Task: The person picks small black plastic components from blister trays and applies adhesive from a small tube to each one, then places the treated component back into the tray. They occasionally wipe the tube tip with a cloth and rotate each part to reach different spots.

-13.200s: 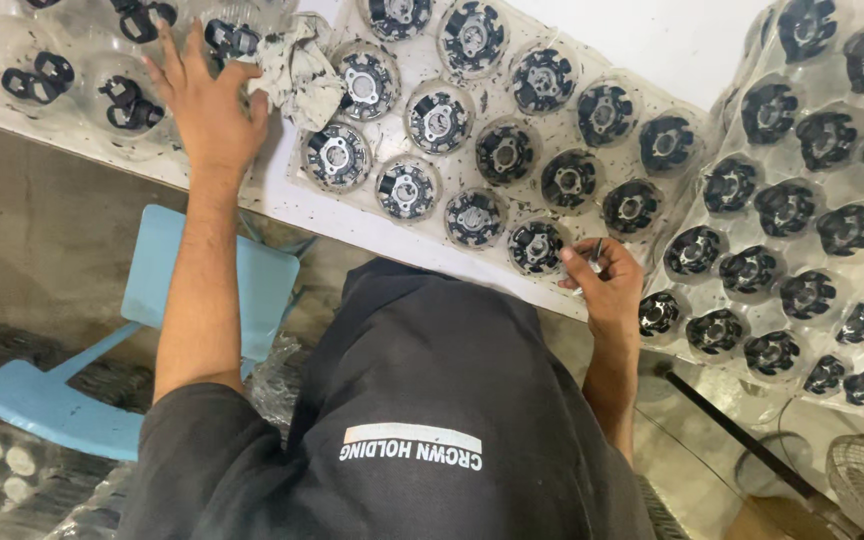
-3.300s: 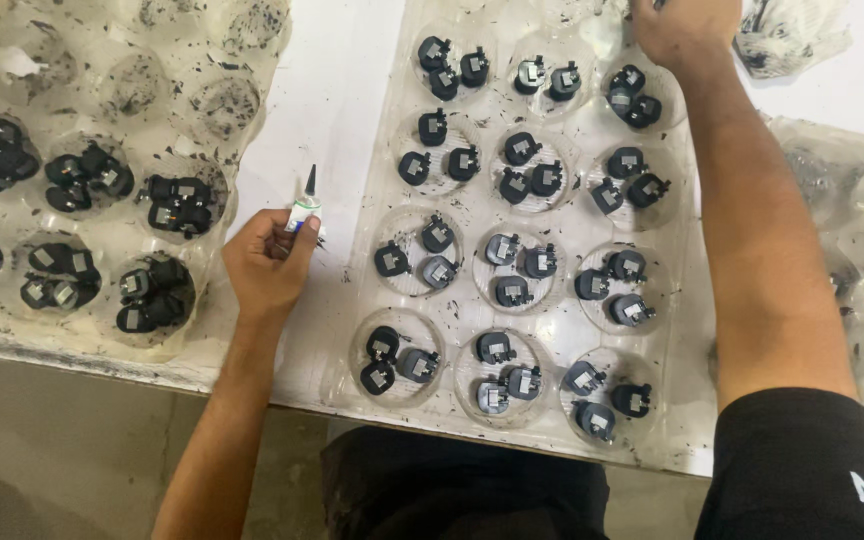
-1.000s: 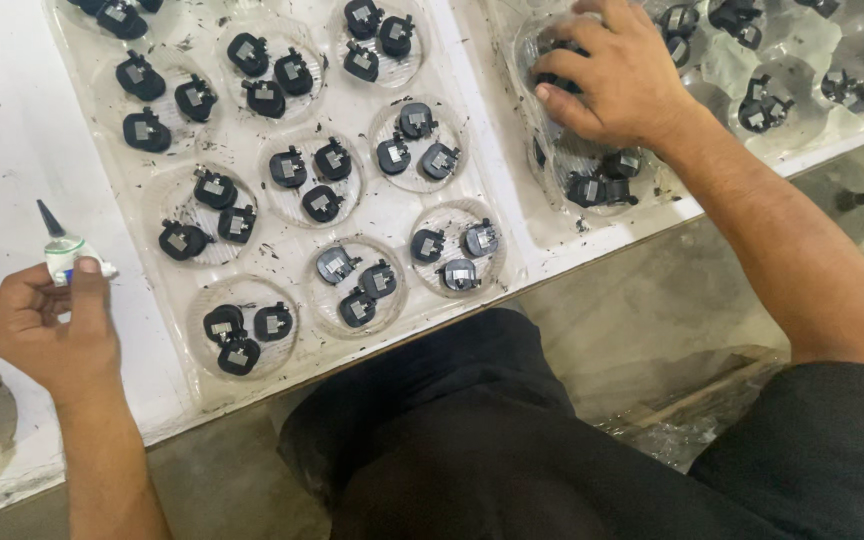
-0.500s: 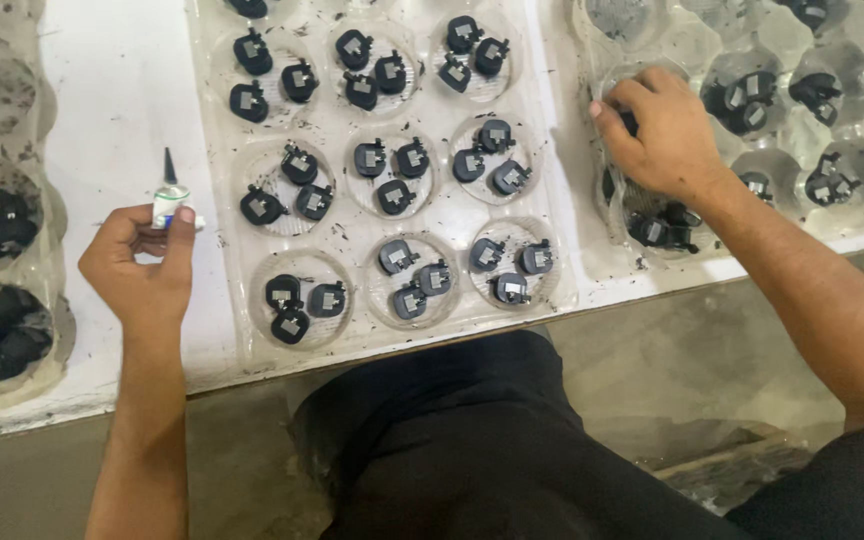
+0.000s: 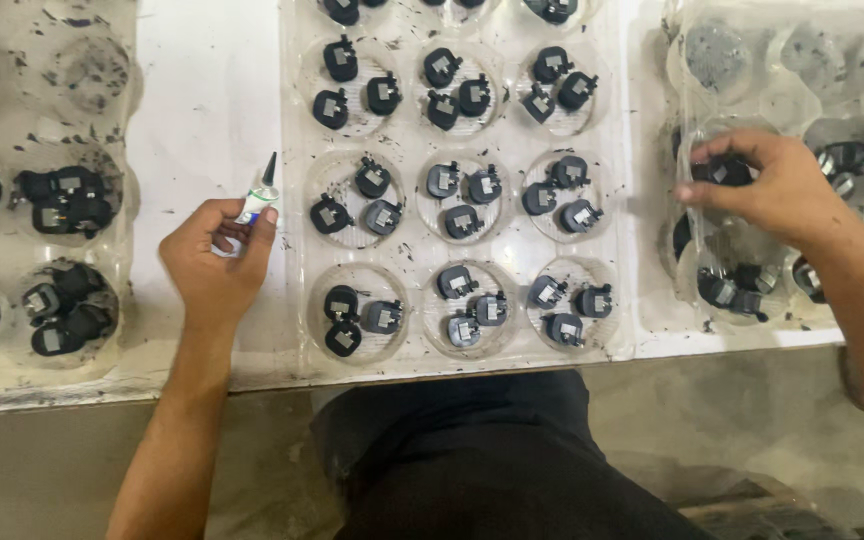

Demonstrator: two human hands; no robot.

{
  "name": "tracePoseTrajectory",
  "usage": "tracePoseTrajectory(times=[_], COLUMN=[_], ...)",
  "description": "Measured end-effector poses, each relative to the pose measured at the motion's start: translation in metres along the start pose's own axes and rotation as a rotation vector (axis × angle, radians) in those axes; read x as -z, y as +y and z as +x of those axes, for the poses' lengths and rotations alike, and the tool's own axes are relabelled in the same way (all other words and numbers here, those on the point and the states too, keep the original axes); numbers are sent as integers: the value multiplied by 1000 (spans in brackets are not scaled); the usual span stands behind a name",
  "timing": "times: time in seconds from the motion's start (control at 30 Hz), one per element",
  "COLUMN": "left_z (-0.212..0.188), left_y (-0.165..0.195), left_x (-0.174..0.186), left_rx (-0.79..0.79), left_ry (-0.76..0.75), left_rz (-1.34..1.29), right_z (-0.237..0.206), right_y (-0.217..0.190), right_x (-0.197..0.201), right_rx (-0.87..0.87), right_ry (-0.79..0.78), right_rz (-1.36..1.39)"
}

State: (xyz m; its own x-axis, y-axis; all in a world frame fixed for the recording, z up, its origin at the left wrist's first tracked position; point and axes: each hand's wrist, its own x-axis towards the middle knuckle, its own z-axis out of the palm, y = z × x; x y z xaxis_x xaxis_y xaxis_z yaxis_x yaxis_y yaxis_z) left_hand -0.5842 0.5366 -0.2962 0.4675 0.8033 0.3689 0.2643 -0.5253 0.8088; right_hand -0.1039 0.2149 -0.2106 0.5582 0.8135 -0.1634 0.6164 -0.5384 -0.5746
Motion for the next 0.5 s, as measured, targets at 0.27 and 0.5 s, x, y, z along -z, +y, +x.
tracePoseTrajectory(times=[0.27,0.5], left_z=[8,10], left_y=[4,6], left_x=[0,-1], left_rx=[51,92], left_ry=[34,56], left_rz=[6,-35], right_z=[-4,27], right_y=[9,-19], right_x=[-11,4], right_rx=[-172,-260], right_ry=[94,190], right_rz=[2,636])
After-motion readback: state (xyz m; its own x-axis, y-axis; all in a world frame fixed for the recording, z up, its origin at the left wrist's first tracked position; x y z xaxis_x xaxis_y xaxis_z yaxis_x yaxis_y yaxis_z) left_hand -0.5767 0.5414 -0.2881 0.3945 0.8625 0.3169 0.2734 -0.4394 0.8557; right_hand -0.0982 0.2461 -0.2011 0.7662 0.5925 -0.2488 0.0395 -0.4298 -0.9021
